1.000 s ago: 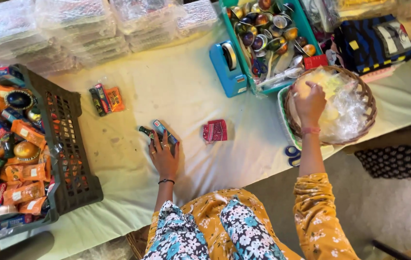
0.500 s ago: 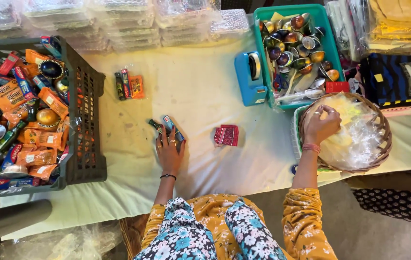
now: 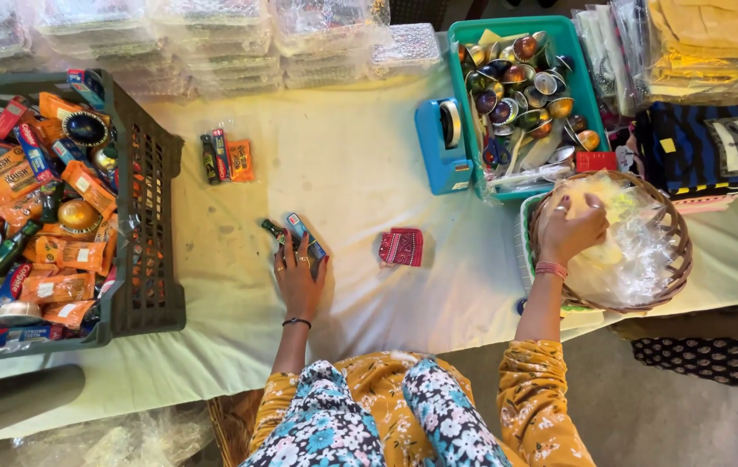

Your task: The person sorts various consumer goods by hand, picking items from a large crate and placing them into a small bag or arranging them on the table.

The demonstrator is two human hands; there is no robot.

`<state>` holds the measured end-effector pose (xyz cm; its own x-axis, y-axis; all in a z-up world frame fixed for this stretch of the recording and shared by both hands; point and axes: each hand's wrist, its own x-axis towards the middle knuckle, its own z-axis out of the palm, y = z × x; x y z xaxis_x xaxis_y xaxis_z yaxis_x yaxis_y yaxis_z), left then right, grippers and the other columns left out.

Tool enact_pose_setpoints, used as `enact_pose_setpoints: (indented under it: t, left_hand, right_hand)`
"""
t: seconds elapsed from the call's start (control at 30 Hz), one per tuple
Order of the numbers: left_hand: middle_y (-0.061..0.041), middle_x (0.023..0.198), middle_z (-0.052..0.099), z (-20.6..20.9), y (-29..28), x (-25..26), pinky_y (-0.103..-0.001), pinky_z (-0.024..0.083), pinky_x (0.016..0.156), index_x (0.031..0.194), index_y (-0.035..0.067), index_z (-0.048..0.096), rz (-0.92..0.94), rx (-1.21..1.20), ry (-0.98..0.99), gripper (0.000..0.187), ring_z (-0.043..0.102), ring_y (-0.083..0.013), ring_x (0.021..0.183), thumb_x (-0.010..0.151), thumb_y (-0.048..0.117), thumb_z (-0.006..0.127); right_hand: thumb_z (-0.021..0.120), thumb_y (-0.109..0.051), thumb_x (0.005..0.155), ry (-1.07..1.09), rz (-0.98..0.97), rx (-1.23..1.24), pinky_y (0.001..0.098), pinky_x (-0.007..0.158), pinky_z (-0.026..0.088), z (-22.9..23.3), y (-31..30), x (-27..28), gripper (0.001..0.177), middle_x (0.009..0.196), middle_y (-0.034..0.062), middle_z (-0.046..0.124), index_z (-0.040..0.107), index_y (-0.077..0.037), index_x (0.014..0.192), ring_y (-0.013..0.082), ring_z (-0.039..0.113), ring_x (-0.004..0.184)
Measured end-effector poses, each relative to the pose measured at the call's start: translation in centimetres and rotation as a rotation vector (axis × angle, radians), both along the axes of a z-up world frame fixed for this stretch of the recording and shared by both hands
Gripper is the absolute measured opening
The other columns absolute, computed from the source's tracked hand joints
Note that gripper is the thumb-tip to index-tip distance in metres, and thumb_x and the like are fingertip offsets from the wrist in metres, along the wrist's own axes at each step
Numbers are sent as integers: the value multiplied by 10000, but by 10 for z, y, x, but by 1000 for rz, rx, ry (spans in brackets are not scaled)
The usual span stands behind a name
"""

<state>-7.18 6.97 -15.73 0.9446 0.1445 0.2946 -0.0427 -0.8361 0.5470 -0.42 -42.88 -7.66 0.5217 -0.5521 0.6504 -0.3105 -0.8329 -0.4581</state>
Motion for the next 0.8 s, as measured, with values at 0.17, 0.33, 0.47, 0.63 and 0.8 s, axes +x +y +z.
enact_pose_setpoints:
  t: [0.17,0.33,0.47,0.63,0.8]
  left_hand:
    - [-159,1639,334,0,-1,0,-561,339,1148,1449,134,563,-10,12,19,669,403,-468,1359,852,331,791]
    - [-163,1638,333,3,0,-1,-559,343,1139,1461,124,566,-11,-17,38,666,400,-473,1353,866,330,782]
    - [-161,1634,338,-3,2,0,-565,339,1150,1453,132,563,-10,12,25,665,399,-477,1361,865,351,782]
    - [-162,1635,340,-3,2,-2,-563,338,1149,1465,138,554,-13,-16,33,675,398,-477,1359,866,351,781]
    - [-153,1640,339,7,3,-1,-562,338,1153,1480,138,553,-24,-7,12,696,403,-464,1368,854,337,783]
  right_hand:
    - [712,-109,854,215,-20,-72,512,1010,350,-8,-2,2,231,1097,129,688,695,-108,1084,339,601,1062]
    - [578,48,849,69,25,231,386,904,455,12,11,-4,354,1114,96,672,652,-69,1174,231,627,974]
    - [508,170,841,-230,143,275,284,764,505,12,7,-9,449,1204,132,569,604,-13,1239,200,590,936]
    - [578,127,880,-191,112,304,308,753,497,17,2,-8,376,1232,144,565,603,-16,1227,189,582,863]
    - [732,-38,973,-97,15,62,408,961,481,2,-85,8,243,1182,133,630,628,-44,1193,302,575,1121]
